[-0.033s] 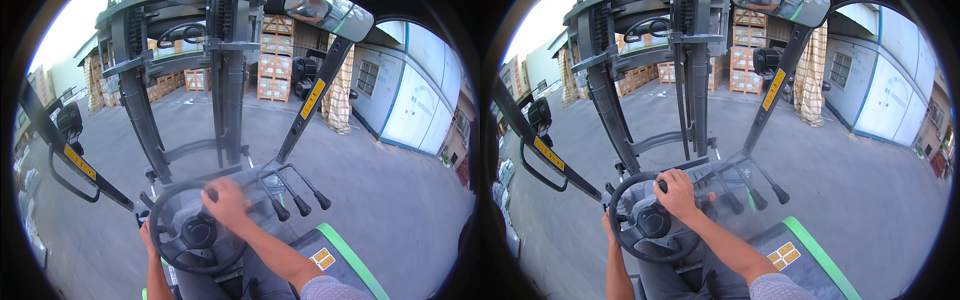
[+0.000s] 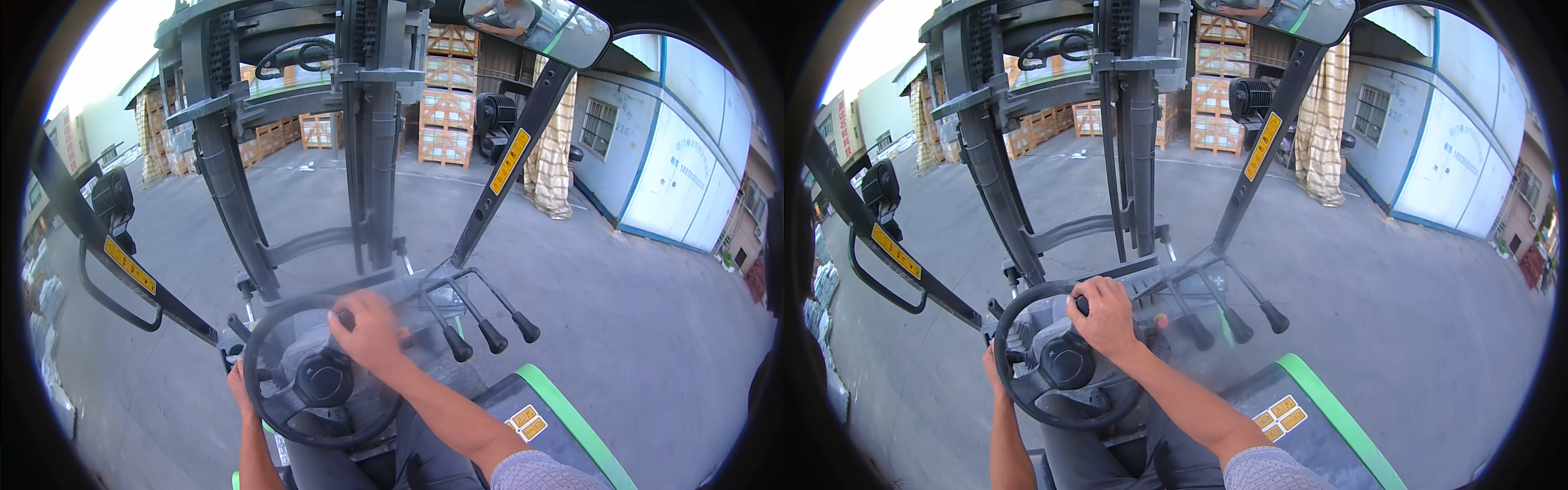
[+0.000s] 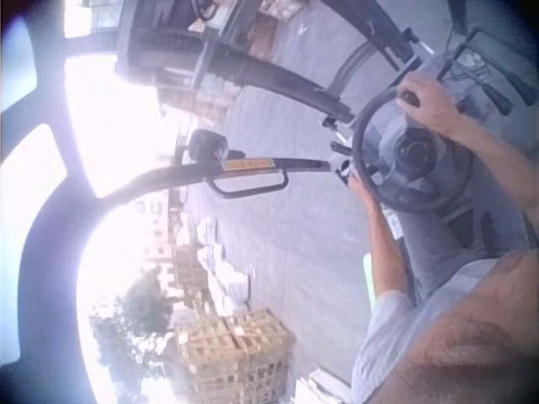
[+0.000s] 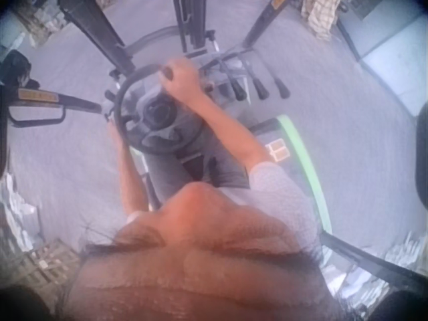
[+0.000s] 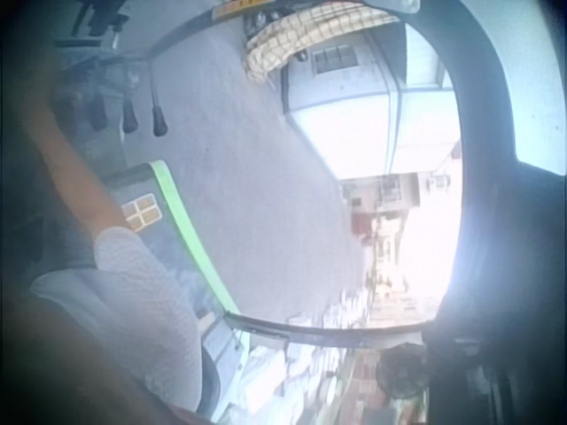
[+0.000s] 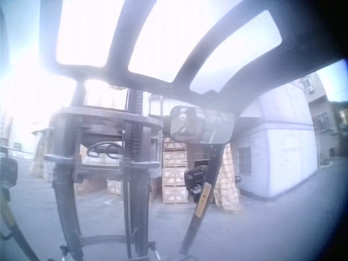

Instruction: The person operates a forklift in a warehouse yard, steering and maneuvering around stacked pallets. The operator uses the steering wheel and control levers to drive forward and backward, adjusting position among the loads.

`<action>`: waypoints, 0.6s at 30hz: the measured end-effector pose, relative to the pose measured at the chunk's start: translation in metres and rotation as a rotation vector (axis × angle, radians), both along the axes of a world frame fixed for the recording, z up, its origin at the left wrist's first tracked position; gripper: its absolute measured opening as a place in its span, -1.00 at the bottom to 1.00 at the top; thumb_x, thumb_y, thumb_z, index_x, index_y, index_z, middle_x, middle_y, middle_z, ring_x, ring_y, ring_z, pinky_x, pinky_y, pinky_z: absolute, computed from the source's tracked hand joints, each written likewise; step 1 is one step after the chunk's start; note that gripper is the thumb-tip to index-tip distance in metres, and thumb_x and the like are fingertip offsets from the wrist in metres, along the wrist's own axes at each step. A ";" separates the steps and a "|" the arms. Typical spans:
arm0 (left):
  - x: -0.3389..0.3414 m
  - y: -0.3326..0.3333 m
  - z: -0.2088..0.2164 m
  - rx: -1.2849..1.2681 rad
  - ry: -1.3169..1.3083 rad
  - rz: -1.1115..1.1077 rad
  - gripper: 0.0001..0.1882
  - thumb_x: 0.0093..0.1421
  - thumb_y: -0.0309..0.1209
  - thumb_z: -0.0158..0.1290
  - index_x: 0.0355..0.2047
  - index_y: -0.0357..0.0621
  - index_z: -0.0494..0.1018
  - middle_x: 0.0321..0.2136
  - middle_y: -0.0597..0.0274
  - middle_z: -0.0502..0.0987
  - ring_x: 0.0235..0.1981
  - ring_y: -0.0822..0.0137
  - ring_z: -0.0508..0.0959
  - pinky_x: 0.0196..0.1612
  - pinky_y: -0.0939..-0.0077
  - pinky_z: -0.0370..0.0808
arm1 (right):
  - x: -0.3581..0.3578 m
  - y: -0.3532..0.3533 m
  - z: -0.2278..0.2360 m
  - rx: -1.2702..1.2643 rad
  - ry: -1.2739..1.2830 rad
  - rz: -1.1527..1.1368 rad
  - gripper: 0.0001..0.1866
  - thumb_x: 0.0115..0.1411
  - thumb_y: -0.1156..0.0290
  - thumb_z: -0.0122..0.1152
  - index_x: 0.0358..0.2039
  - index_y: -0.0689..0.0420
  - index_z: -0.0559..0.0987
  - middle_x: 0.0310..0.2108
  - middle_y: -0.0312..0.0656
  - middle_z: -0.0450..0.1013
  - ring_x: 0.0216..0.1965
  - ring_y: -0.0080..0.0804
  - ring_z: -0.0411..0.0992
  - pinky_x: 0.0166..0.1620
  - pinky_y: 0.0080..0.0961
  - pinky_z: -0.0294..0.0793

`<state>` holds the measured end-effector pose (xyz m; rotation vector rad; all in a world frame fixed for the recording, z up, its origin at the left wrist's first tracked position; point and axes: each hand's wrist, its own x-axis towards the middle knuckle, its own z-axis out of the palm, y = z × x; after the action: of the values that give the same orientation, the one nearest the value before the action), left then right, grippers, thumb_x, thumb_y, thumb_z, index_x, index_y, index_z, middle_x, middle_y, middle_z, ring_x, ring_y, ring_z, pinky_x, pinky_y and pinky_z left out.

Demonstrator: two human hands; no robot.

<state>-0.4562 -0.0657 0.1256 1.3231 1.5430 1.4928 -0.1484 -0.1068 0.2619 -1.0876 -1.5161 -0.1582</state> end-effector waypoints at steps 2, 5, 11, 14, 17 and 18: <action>-0.006 0.002 -0.002 0.015 0.039 -0.002 -0.47 0.53 -0.15 -0.17 -0.37 -0.35 0.56 -0.58 0.32 0.54 -0.58 0.50 0.42 -0.49 0.45 0.34 | -0.003 -0.001 -0.001 0.036 0.007 -0.018 -0.83 0.07 0.45 0.39 -0.35 0.11 0.55 -0.36 -0.23 0.50 -0.26 -0.19 0.48 -0.15 -0.26 0.39; -0.017 0.003 -0.007 0.048 0.018 -0.033 -0.48 0.53 -0.15 -0.17 -0.35 -0.35 0.57 -0.57 0.33 0.55 -0.56 0.50 0.42 -0.49 0.45 0.34 | -0.008 -0.007 -0.007 0.052 0.023 -0.048 -0.83 0.07 0.46 0.39 -0.35 0.12 0.55 -0.36 -0.22 0.50 -0.27 -0.19 0.48 -0.15 -0.26 0.39; -0.037 0.009 -0.013 -0.019 -0.046 -0.070 -0.47 0.53 -0.13 -0.16 -0.32 -0.35 0.58 -0.55 0.33 0.56 -0.54 0.50 0.45 -0.45 0.46 0.38 | -0.024 -0.013 -0.015 0.005 0.074 -0.069 -0.85 0.08 0.44 0.37 -0.34 0.11 0.57 -0.33 -0.16 0.50 -0.22 -0.12 0.47 -0.12 -0.22 0.41; -0.043 0.011 -0.008 -0.046 0.006 -0.063 -0.47 0.52 -0.13 -0.15 -0.32 -0.35 0.58 -0.54 0.32 0.56 -0.53 0.49 0.46 -0.43 0.47 0.41 | -0.033 -0.015 -0.017 0.001 0.105 -0.086 -0.86 0.08 0.44 0.36 -0.34 0.12 0.59 -0.32 -0.14 0.51 -0.21 -0.09 0.48 -0.11 -0.20 0.44; -0.046 0.010 -0.001 -0.051 -0.006 -0.062 -0.47 0.52 -0.12 -0.15 -0.32 -0.36 0.58 -0.55 0.31 0.55 -0.53 0.49 0.47 -0.43 0.47 0.41 | -0.041 -0.014 -0.020 0.021 0.096 -0.098 -0.85 0.08 0.45 0.37 -0.34 0.12 0.58 -0.34 -0.18 0.51 -0.24 -0.13 0.47 -0.12 -0.22 0.41; -0.047 0.010 0.001 -0.054 -0.018 -0.060 -0.47 0.52 -0.12 -0.15 -0.33 -0.36 0.58 -0.55 0.32 0.55 -0.53 0.49 0.47 -0.43 0.47 0.41 | -0.043 -0.014 -0.020 0.018 0.101 -0.094 -0.85 0.08 0.45 0.37 -0.34 0.12 0.57 -0.34 -0.21 0.50 -0.25 -0.16 0.46 -0.12 -0.23 0.40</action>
<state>-0.5028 -0.0559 0.1270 1.3099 1.5083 1.4135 -0.1915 -0.1208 0.2419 -1.1369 -1.3720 -0.1786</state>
